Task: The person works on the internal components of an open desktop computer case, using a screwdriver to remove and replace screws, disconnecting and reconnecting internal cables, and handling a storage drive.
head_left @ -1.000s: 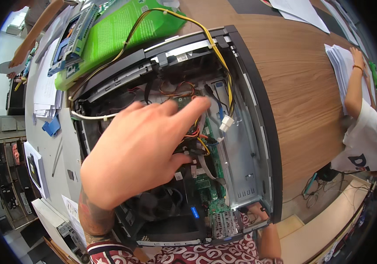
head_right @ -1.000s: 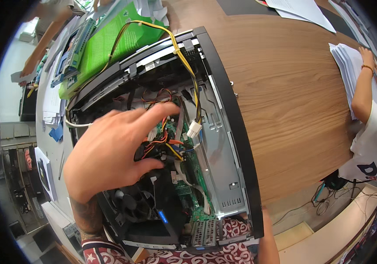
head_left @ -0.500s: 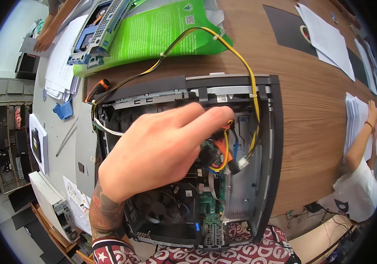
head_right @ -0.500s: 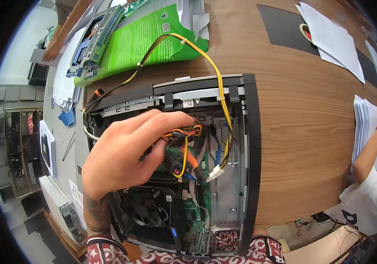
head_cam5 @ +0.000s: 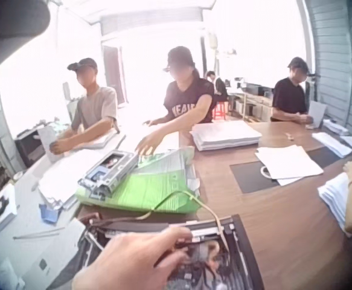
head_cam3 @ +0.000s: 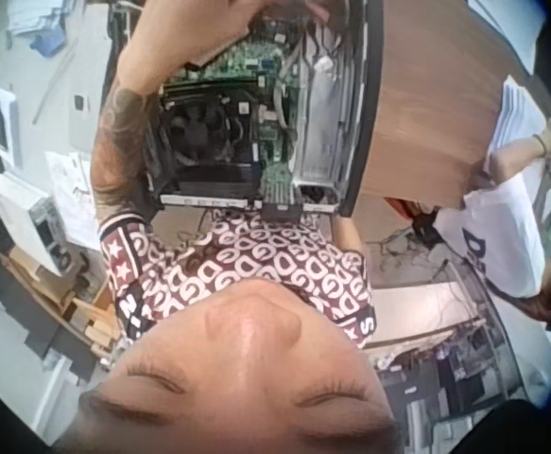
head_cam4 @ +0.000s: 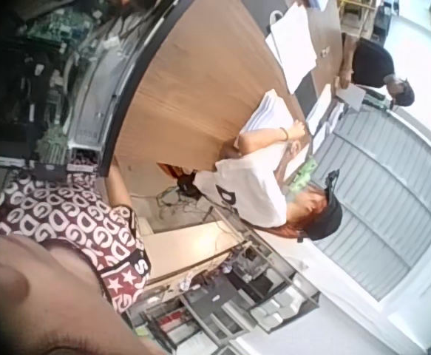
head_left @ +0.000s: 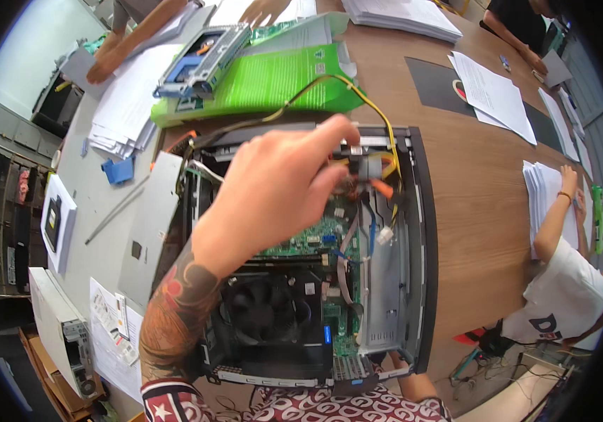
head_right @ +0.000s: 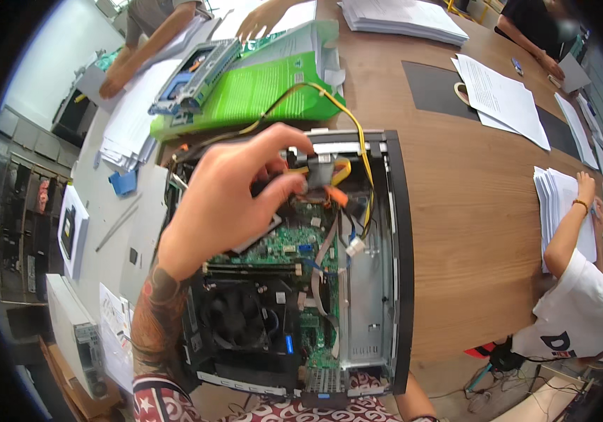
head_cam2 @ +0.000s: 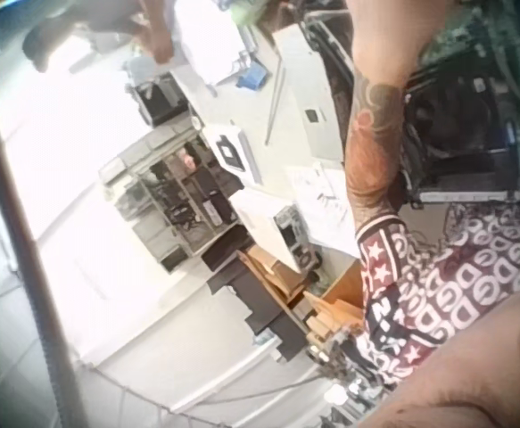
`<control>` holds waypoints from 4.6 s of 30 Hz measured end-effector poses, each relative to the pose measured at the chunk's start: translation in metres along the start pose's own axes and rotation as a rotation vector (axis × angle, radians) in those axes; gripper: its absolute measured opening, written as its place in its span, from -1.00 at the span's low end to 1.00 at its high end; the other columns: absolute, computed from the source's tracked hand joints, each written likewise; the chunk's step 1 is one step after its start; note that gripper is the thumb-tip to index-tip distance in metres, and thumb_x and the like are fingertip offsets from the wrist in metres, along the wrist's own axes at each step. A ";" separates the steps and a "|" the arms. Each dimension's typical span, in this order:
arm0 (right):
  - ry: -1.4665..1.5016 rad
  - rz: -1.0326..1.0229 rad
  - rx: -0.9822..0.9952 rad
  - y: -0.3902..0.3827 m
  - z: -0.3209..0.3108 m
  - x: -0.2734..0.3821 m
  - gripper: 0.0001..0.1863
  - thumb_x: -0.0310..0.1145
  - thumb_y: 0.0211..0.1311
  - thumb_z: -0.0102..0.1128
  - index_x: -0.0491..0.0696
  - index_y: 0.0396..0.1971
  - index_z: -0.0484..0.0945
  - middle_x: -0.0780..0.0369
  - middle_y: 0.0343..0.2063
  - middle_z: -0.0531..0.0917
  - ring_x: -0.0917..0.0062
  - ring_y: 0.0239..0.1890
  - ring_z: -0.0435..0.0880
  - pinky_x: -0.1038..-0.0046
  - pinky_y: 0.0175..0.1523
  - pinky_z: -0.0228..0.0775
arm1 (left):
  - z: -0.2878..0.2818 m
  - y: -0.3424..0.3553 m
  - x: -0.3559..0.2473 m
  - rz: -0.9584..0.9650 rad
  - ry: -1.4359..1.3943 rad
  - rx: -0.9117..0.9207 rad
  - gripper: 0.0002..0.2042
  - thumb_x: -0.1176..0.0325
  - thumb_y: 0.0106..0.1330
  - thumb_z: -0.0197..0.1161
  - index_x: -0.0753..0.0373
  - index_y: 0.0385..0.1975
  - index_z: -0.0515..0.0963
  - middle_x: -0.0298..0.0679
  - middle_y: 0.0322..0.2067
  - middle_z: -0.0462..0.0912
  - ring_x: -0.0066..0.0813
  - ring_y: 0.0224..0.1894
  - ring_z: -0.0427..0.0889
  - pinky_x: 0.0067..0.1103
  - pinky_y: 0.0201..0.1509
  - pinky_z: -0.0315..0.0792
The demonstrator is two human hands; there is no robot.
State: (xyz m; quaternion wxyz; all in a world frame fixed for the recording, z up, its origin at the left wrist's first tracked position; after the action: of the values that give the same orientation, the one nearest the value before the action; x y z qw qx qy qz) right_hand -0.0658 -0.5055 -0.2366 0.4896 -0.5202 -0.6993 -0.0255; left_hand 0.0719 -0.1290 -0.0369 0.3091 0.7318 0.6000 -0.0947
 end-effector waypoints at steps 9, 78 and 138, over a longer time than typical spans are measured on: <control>-0.173 -0.720 -0.118 -0.039 -0.140 0.191 -0.58 -0.26 -0.21 0.64 -0.07 -0.31 0.67 0.28 -0.54 0.65 0.36 -0.49 0.64 0.38 -0.37 0.45 | 0.006 -0.003 -0.024 -0.018 -0.131 -0.023 -0.80 0.53 0.20 0.29 0.24 -0.21 0.45 -0.10 -0.45 0.65 -0.21 -0.44 0.66 -0.40 -0.38 0.44; 0.021 -0.943 -0.735 0.194 -0.135 0.293 -0.80 -0.37 0.18 0.33 -0.16 -0.52 0.56 0.12 -0.64 0.56 0.29 -0.62 0.54 0.35 -0.46 0.34 | 0.059 0.000 0.002 0.204 0.212 0.316 -0.85 0.50 0.01 0.27 0.27 -0.38 0.57 -0.12 -0.37 0.63 -0.12 -0.30 0.70 -0.29 -0.28 0.58; 0.333 -1.289 -1.048 0.005 -0.335 0.273 -0.26 0.07 0.16 0.32 -0.20 0.16 0.45 0.10 0.08 0.58 0.42 0.05 0.56 0.38 0.12 0.36 | 0.069 0.013 0.006 0.238 0.253 0.538 -0.85 0.45 0.04 0.21 0.34 -0.38 0.56 -0.02 -0.49 0.65 0.01 -0.38 0.67 -0.22 -0.36 0.53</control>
State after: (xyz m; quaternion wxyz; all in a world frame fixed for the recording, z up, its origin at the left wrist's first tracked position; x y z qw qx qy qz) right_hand 0.1638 -0.4939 0.1290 0.1714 -0.1690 -0.6755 -0.6969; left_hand 0.1014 -0.1642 -0.0907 0.0361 0.8583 0.4973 -0.1214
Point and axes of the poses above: each hand's wrist, its own y-axis towards the middle knuckle, its own z-axis out of the palm, x = y × z, the point moved 3 cm from there along y, towards the middle knuckle
